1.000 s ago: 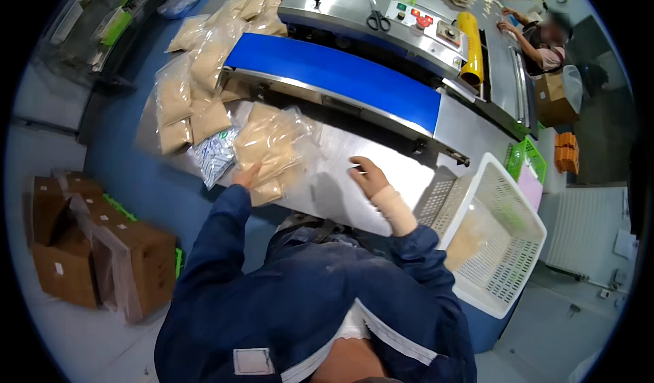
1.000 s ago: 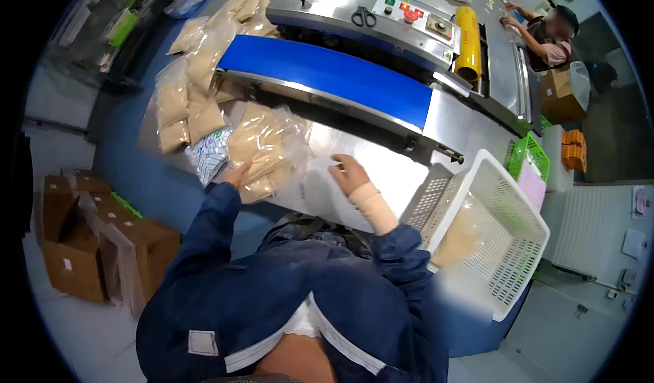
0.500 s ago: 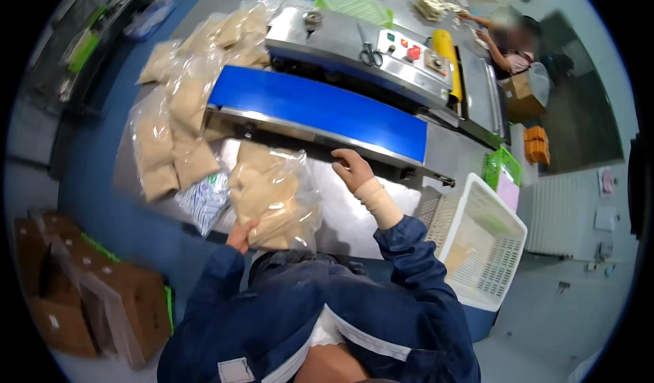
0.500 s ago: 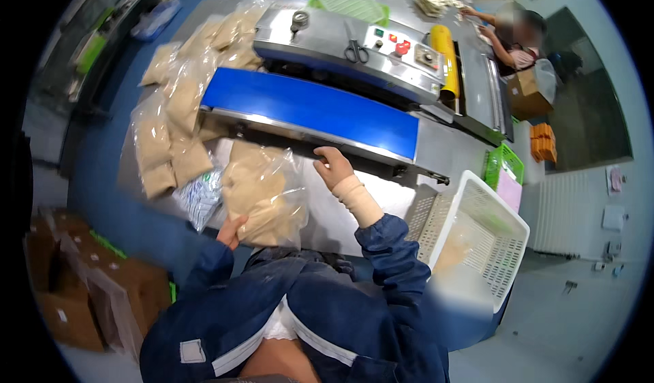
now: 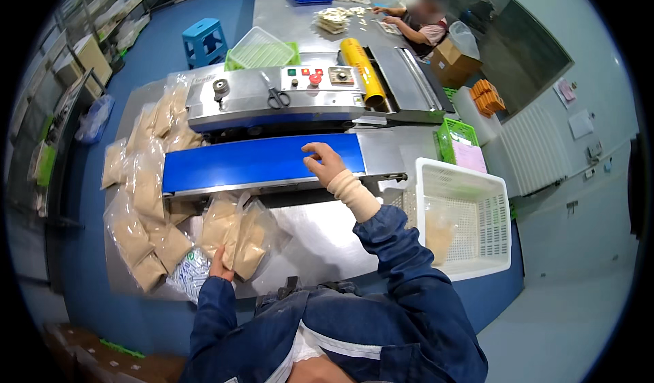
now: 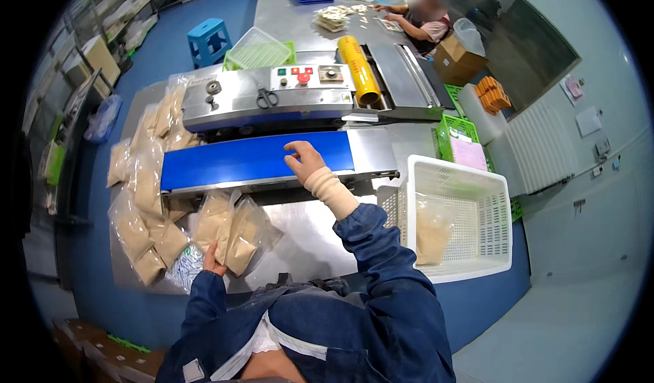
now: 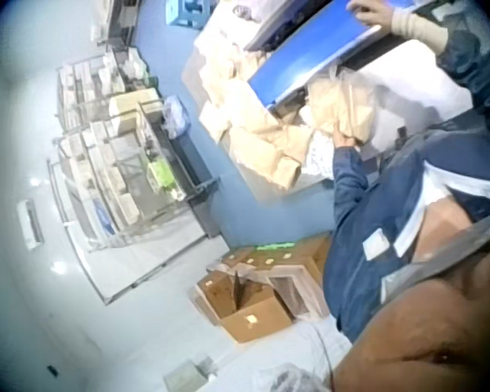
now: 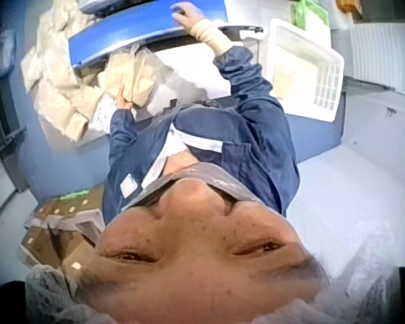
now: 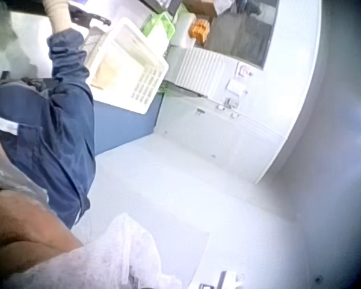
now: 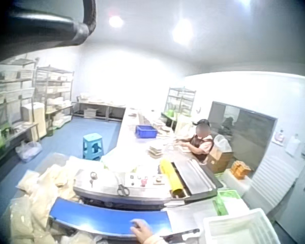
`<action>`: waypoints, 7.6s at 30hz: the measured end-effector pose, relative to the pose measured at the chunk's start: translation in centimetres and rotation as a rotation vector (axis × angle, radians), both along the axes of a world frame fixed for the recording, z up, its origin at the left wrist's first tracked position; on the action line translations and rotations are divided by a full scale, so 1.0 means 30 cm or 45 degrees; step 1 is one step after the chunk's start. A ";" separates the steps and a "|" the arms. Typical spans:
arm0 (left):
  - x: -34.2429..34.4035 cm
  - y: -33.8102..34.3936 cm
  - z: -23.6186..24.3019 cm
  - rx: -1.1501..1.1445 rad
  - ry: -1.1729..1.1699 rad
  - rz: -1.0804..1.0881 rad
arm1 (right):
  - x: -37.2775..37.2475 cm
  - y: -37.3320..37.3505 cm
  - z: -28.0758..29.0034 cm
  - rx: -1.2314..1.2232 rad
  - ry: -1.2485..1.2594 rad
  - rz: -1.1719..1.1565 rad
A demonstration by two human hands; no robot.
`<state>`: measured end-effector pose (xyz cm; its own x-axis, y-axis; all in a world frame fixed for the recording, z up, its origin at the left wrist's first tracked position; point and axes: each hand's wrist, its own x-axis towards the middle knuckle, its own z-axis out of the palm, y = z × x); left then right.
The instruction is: The person repeatedly picks open plastic bags containing a beige powder from a white basket, places them on a conveyor belt, and seals them using a heat-sealing machine. Sealed bags are stacked on the table. The person then gathers the sealed bags, places them back into the basket, and carries the basket away.
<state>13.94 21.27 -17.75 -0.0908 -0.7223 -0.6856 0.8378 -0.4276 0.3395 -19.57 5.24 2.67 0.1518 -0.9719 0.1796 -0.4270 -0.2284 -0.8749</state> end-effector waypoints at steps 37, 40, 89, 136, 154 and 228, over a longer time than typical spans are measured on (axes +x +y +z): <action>-0.149 0.241 0.329 -0.389 -0.096 0.048 | -0.014 -0.107 0.165 0.181 0.321 0.069; -0.161 0.214 0.352 -0.484 -0.051 0.013 | -0.076 -0.056 0.106 0.182 0.333 0.066; -0.528 0.023 0.303 -0.365 0.165 -0.347 | -0.491 0.583 0.164 -0.621 -0.066 -0.364; -1.680 0.038 0.539 -0.301 0.300 -0.831 | -1.462 0.999 -0.348 0.557 0.493 -0.750; -1.631 0.181 0.373 -1.198 -1.099 -1.214 | -1.736 1.531 -0.372 0.401 -0.728 -1.734; 1.253 0.248 0.119 0.030 -1.206 0.054 | 1.466 -0.107 -0.577 0.517 0.503 -0.551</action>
